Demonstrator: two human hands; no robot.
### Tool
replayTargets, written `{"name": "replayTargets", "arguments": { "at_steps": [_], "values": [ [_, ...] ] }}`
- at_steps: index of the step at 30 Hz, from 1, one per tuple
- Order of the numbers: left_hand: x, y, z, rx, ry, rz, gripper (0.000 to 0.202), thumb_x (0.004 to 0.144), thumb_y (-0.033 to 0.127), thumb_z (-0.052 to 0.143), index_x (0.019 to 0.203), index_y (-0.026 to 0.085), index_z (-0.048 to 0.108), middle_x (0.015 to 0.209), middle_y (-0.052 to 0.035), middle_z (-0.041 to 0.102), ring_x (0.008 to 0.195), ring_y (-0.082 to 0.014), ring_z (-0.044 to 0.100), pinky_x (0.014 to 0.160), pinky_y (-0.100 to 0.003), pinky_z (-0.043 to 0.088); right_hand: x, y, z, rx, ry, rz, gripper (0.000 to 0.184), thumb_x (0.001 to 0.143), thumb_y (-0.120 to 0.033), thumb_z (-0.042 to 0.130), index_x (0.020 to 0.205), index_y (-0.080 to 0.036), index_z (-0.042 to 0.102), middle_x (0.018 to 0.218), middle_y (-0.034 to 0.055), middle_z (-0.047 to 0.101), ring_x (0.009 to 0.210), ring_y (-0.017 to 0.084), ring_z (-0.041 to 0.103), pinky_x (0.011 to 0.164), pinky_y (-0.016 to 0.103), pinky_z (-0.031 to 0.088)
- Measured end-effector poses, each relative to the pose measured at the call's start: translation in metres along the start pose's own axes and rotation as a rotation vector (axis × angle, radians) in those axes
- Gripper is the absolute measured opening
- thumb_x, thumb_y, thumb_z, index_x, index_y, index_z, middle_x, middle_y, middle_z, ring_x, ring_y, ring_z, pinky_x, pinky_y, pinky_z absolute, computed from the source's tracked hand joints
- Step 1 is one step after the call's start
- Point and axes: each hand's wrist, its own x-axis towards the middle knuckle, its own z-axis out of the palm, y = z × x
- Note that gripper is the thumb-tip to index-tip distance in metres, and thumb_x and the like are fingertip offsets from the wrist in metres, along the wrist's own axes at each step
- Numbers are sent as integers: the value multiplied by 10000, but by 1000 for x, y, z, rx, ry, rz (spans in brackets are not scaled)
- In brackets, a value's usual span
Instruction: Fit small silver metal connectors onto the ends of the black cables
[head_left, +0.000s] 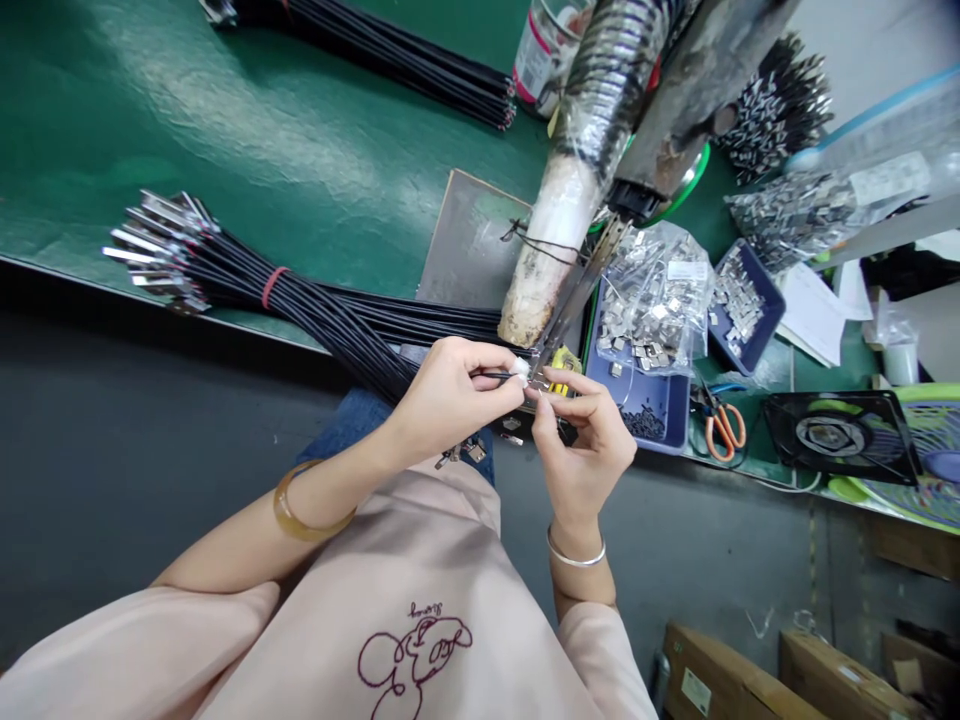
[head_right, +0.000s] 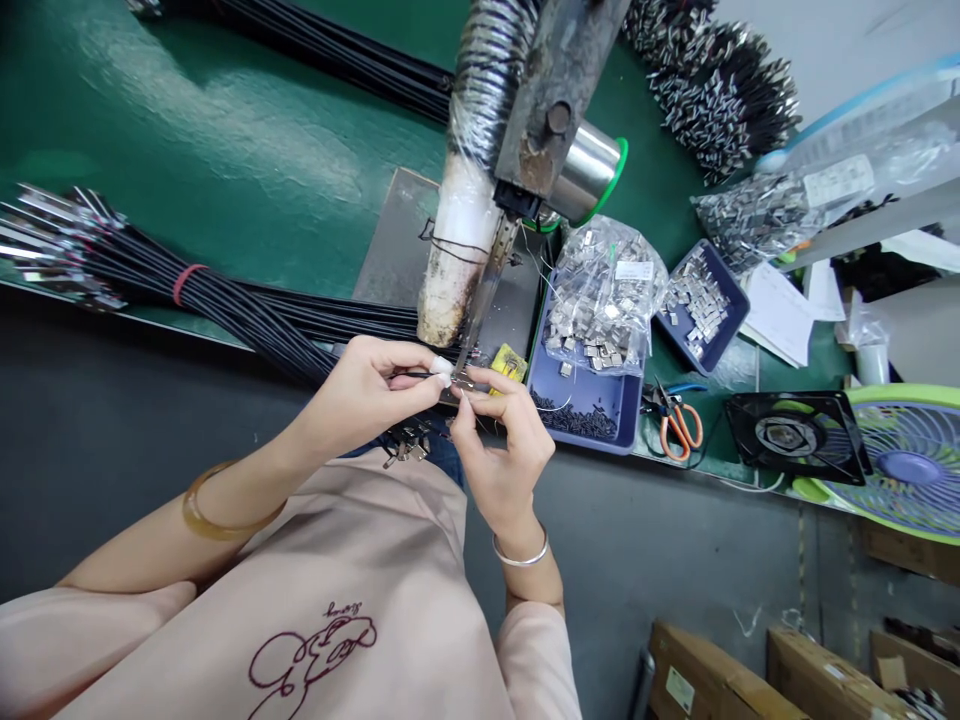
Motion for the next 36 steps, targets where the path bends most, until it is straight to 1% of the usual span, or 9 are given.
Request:
{"name": "replayTargets", "arguments": {
  "at_steps": [5, 8, 10, 14, 19, 24, 27, 31, 36],
  "values": [
    [2, 3, -1, 27, -74, -18, 180, 732, 164, 564, 692, 83, 720, 617, 11, 545, 587, -72, 454, 518, -151, 360, -4, 4, -5, 59, -24, 59, 115, 848, -117, 678, 814, -212, 622, 988, 47, 757, 1004, 208, 739, 861, 395, 638],
    [1, 2, -1, 35, -85, -27, 187, 727, 159, 556, 694, 85, 724, 617, 10, 560, 588, -76, 466, 529, -154, 383, -6, 6, -6, 59, -37, 73, 91, 860, -141, 673, 825, -206, 619, 1027, 64, 753, 1000, 208, 741, 814, 366, 647],
    [1, 2, -1, 19, -77, -28, 182, 726, 154, 551, 692, 90, 718, 625, 11, 568, 598, -80, 480, 544, -155, 403, -6, 6, -5, 44, -34, 65, 75, 866, -149, 670, 851, -208, 626, 1033, 61, 751, 955, 192, 749, 760, 328, 650],
    [-2, 2, -1, 8, -62, -10, 157, 729, 147, 557, 681, 98, 698, 630, 13, 567, 609, -82, 502, 549, -148, 414, -5, 6, -2, -42, -21, 15, 68, 878, -154, 664, 882, -218, 642, 1018, 48, 750, 852, 164, 748, 697, 297, 643],
    [-3, -1, 0, -8, -49, 6, 150, 759, 166, 574, 705, 112, 703, 660, 10, 605, 640, -90, 539, 582, -146, 452, 3, 3, -1, -163, -20, -123, 118, 862, -115, 685, 846, -230, 662, 920, 13, 748, 889, 163, 727, 789, 323, 622],
    [-2, -2, 1, -47, -21, 17, 143, 776, 183, 595, 721, 115, 708, 705, -3, 643, 698, -109, 582, 631, -157, 493, 10, -1, -1, -218, -15, -185, 142, 852, -101, 697, 849, -240, 671, 917, 5, 741, 860, 151, 717, 793, 312, 605],
    [-2, -4, 2, -48, -19, 29, 142, 780, 182, 595, 707, 112, 694, 693, -3, 627, 681, -102, 566, 621, -155, 485, 10, 0, -2, -224, -23, -213, 161, 838, -85, 706, 853, -241, 665, 918, 1, 743, 855, 142, 715, 791, 292, 600],
    [-2, -5, 2, -35, -47, 11, 134, 776, 172, 585, 706, 113, 683, 666, 9, 594, 637, -86, 524, 579, -149, 446, 7, 3, -3, -233, -60, -226, 156, 846, -93, 691, 853, -244, 651, 918, 4, 745, 847, 150, 720, 773, 296, 602],
    [-3, -5, 3, 33, -16, 34, 160, 786, 183, 576, 657, 111, 638, 617, 24, 490, 597, -74, 437, 533, -152, 383, 8, 5, -3, -209, -63, -210, 151, 844, -95, 692, 844, -239, 650, 911, 3, 746, 858, 152, 722, 789, 298, 596]
  ]
}}
